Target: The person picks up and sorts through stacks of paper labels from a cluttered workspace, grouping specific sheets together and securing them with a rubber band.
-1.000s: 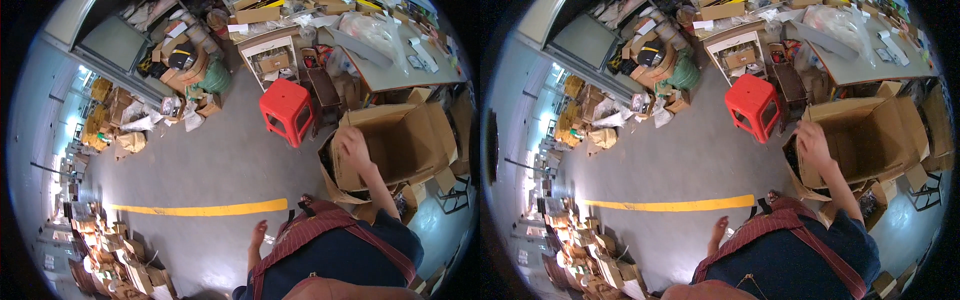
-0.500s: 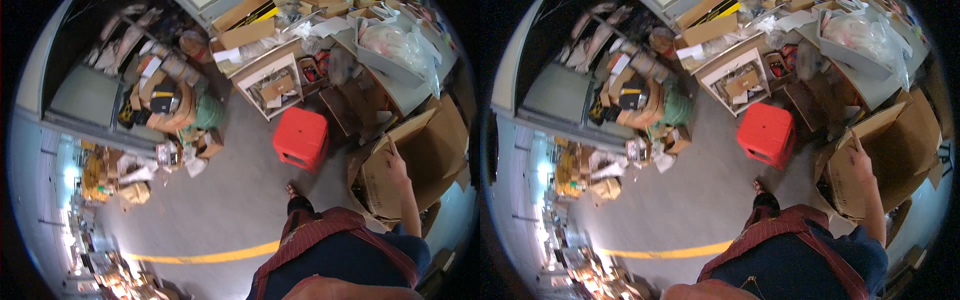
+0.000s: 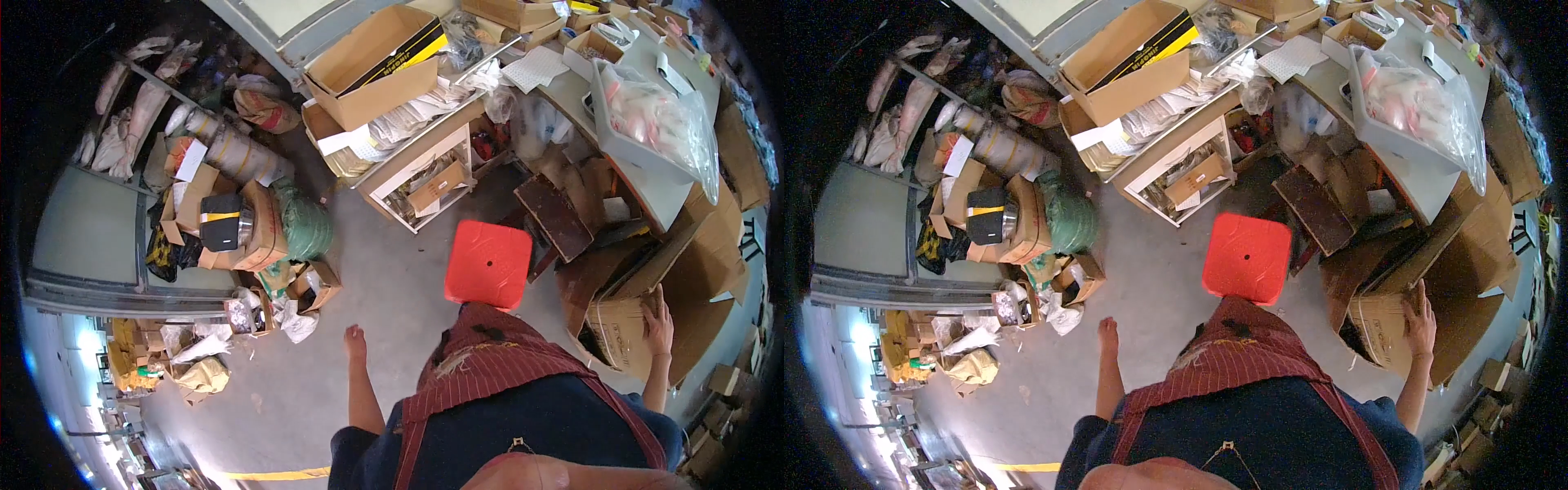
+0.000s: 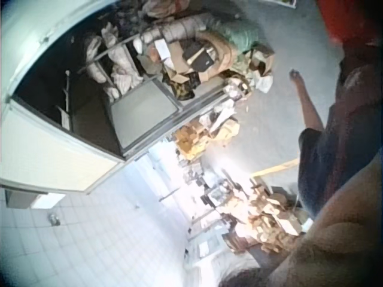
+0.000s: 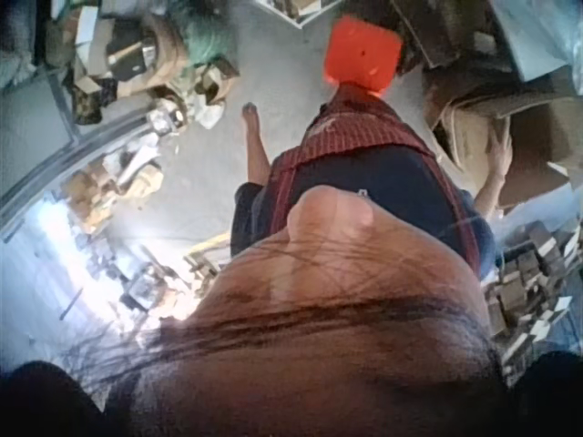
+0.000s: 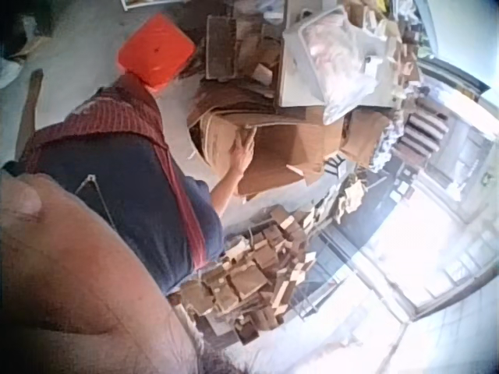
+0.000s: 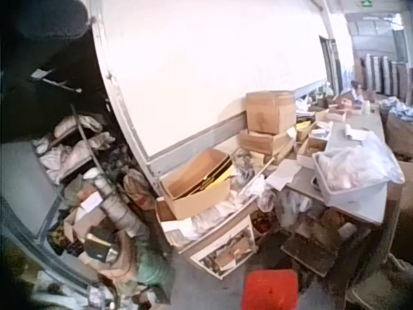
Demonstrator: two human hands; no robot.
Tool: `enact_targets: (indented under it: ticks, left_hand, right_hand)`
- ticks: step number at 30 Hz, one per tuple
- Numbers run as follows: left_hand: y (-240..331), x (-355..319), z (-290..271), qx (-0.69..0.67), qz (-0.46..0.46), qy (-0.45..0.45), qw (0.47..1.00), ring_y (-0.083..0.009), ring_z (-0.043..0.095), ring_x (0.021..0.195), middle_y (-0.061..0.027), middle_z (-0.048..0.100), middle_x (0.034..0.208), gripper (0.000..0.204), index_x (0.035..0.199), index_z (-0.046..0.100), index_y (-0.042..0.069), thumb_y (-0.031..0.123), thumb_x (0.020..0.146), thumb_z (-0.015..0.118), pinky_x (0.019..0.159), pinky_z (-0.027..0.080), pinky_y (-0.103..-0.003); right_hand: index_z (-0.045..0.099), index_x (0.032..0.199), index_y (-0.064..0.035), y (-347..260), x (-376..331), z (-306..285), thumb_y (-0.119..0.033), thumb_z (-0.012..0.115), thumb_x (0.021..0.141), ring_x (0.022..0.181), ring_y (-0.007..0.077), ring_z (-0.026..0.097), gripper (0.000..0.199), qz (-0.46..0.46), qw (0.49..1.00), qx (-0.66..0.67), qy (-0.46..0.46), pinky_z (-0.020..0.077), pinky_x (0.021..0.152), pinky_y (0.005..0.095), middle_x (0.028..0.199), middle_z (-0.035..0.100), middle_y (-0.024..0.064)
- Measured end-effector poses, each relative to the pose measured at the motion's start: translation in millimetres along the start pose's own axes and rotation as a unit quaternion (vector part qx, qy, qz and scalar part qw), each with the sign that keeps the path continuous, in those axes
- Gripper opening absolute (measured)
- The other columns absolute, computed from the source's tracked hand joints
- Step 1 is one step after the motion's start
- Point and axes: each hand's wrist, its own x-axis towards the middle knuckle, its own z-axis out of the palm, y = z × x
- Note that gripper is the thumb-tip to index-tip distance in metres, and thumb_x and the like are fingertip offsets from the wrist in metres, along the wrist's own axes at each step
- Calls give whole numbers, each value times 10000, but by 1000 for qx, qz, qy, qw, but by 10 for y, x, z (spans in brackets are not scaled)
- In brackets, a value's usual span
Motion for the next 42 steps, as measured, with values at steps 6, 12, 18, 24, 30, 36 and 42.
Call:
enact_targets:
  ticks: [6, 12, 18, 24, 30, 36, 42]
  left_hand:
    - [1203, 670, 628, -23, 115, -167, 979, -256, 687, 1021, -148, 686, 1147, 292, 1168, 665, 64, 235, 933, 652, 872, 544, -366]
    - [2994, 1283, 523, -76, 240, -208, 945, -298, 665, 1087, -169, 646, 1232, 287, 1229, 633, 25, 122, 960, 614, 957, 523, -409]
    - [4766, 2660, -206, -70, 468, -24, 881, -426, 433, 1358, -242, 449, 1468, 535, 1450, 451, 57, 143, 958, 640, 1117, 358, -505]
    - [5665, 3362, -329, -15, 471, -99, 876, -520, 207, 1462, -296, 290, 1541, 744, 1461, 446, 161, 244, 824, 821, 1140, 304, -559]
    - [5732, 3553, -230, 20, 445, -85, 891, -538, 355, 1384, -336, 457, 1408, 615, 1187, 537, 116, 299, 725, 899, 1087, 383, -546]
    - [5633, 3734, -341, -114, 423, -114, 891, -301, 597, 1030, -130, 587, 1102, 482, 996, 569, 63, 197, 695, 921, 878, 510, -406]
    - [5572, 3579, -722, -122, 445, -144, 875, -213, 585, 1030, -162, 496, 1310, 411, 897, 570, 73, 118, 668, 908, 810, 500, -317]
  right_hand:
    - [688, 1199, -141, -474, 259, 24, 37, 614, 795, 1408, 410, 390, 447, 53, 998, 24, 23, 400, 1123, 494, 1603, 339, 140]
    - [650, 1229, -97, -1098, 227, 500, 5, 625, 800, 1411, 401, 373, 442, 334, 912, -107, 212, 374, 1138, 513, 1559, 392, 159]
    - [562, 1286, -45, -2400, 1545, 314, 22, 653, 792, 1353, 439, 423, 506, 237, 936, 79, 247, 383, 1118, 486, 1537, 392, 214]
    - [521, 1351, -42, -4178, 2872, 144, -45, 664, 830, 1381, 474, 403, 540, 86, 956, 268, 85, 400, 1127, 503, 1560, 331, 263]
    - [605, 1264, -99, -4775, 2790, 79, -55, 630, 846, 1215, 422, 577, 420, 107, 915, 380, -89, 518, 980, 481, 1501, 439, 224]
    - [549, 1305, -79, -4816, 2315, 316, -69, 595, 872, 1090, 458, 621, 436, 290, 901, 323, -19, 557, 861, 494, 1458, 478, 236]
    - [497, 1363, -41, -4836, 2422, 445, -38, 599, 854, 1106, 474, 604, 519, 264, 880, 392, 50, 550, 890, 474, 1459, 466, 262]
